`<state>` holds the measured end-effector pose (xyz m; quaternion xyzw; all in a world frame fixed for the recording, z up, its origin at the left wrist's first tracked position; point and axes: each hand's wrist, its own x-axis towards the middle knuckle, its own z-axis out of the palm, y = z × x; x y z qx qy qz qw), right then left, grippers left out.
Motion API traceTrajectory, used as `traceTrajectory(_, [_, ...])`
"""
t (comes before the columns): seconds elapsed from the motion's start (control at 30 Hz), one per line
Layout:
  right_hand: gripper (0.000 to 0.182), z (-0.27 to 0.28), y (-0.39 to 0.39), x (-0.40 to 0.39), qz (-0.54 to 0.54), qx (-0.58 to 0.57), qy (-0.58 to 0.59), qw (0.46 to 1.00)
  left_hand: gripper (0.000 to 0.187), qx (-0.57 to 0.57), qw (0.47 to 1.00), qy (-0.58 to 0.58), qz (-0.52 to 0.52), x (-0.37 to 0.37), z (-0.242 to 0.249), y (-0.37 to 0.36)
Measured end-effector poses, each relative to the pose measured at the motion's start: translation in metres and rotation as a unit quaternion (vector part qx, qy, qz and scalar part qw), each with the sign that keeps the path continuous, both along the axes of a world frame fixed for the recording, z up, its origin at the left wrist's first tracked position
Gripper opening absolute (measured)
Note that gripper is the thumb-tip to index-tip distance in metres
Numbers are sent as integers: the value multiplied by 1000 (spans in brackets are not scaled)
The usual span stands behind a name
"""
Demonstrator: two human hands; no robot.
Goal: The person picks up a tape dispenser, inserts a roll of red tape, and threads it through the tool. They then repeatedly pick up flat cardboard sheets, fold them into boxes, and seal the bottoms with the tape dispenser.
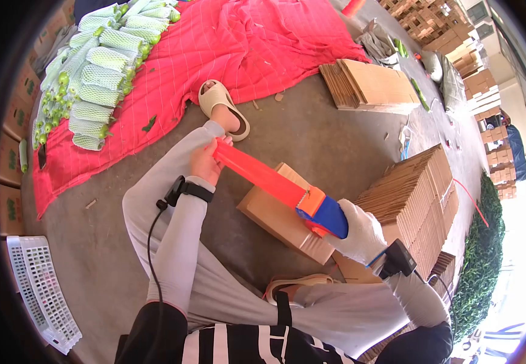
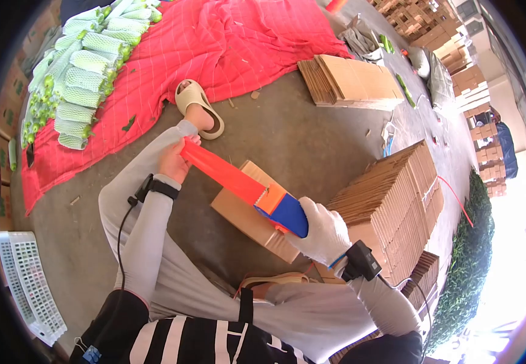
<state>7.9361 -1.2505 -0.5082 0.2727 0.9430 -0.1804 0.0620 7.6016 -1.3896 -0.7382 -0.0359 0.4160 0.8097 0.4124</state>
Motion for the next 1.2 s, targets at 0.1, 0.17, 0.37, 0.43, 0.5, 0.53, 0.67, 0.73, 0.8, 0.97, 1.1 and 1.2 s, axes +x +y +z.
traceTrajectory(0.1, [49,-2,-1,-4,-2,-6,4,1000,40,-8,996,-41,-73,3,-45,3])
traceTrajectory(0.17, [49,-6,-2,-3,0,-8,11,1000,38,-64,990,-51,-118,29,-59,4])
traceTrajectory(0.37, [51,-18,-1,4,4,20,68,998,52,-95,964,98,-227,99,-187,44])
traceTrajectory(0.43, [53,-20,-2,6,10,21,79,997,56,-114,941,115,-298,93,-197,43])
traceTrajectory(0.5, [54,-24,-2,11,17,30,90,995,55,-305,866,281,-281,96,-175,35])
traceTrajectory(0.53, [55,-26,-1,10,20,36,100,994,54,-393,804,360,-263,92,-145,30])
traceTrajectory(0.67, [52,-23,0,8,-1,25,110,994,59,-192,845,440,-234,78,6,17])
traceTrajectory(0.73, [52,-20,0,8,-3,20,110,994,61,-203,751,577,-248,114,60,31])
traceTrajectory(0.8, [53,-17,-1,3,-6,15,73,997,62,-324,580,720,-200,142,60,35])
traceTrajectory(0.97, [59,11,0,-67,27,16,-199,979,69,-358,420,819,-159,154,51,50])
traceTrajectory(1.1, [27,-31,40,-73,81,-132,-169,973,70,-308,439,827,-169,136,22,55])
traceTrajectory(1.2, [43,8,24,-6,-7,-70,-250,966,65,-326,511,760,-234,145,49,52])
